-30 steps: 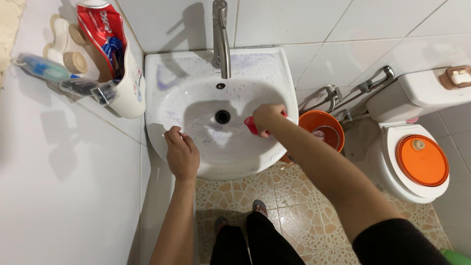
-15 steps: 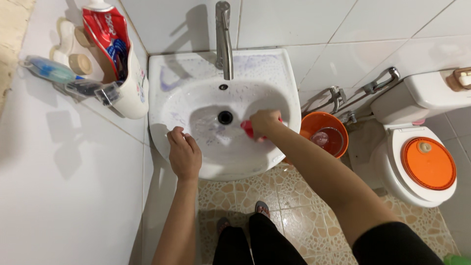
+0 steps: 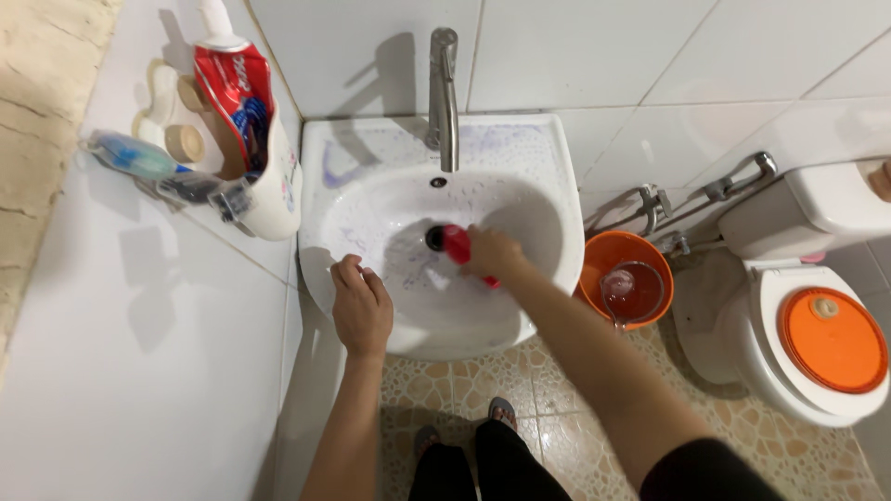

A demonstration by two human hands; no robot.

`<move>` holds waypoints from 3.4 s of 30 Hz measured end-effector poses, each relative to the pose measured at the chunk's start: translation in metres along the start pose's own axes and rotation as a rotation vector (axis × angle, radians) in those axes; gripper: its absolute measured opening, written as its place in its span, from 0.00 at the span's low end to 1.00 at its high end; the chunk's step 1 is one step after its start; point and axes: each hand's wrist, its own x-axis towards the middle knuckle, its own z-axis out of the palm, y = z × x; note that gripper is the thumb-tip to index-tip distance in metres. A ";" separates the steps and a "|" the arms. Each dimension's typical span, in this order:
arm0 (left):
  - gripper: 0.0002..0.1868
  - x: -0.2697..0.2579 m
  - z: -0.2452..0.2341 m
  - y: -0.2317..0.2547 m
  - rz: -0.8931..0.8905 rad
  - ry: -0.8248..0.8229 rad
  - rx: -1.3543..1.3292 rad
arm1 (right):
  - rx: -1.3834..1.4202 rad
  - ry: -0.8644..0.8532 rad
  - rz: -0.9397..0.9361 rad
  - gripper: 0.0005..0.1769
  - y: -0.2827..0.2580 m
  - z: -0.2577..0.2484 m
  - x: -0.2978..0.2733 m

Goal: The person fills a metal pot with water from a tap and pours it into a sink. They then use a red scrubbing brush to clean the sink basin and faucet, repeatedly rinsing the brush in an orange bucket and scrubbing the sink surface.

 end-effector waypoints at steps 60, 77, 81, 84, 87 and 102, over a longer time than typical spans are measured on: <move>0.11 0.000 -0.003 0.000 0.002 0.003 -0.038 | 0.353 -0.321 -0.294 0.56 -0.051 0.020 0.015; 0.10 -0.002 0.001 -0.004 -0.040 0.021 -0.119 | 0.922 -0.009 -0.131 0.46 -0.114 0.057 0.023; 0.11 -0.005 0.002 -0.003 -0.005 0.066 -0.091 | 0.726 -0.274 -0.319 0.42 -0.088 0.026 0.006; 0.10 -0.005 0.003 -0.005 0.018 0.066 -0.092 | 0.482 -0.500 -0.330 0.42 -0.059 -0.007 -0.019; 0.10 -0.004 0.002 -0.004 0.028 0.059 -0.091 | 0.256 -0.692 -0.286 0.49 -0.027 -0.045 -0.041; 0.10 -0.006 0.003 0.000 0.028 0.018 -0.007 | 0.041 0.073 0.171 0.49 0.030 -0.080 -0.201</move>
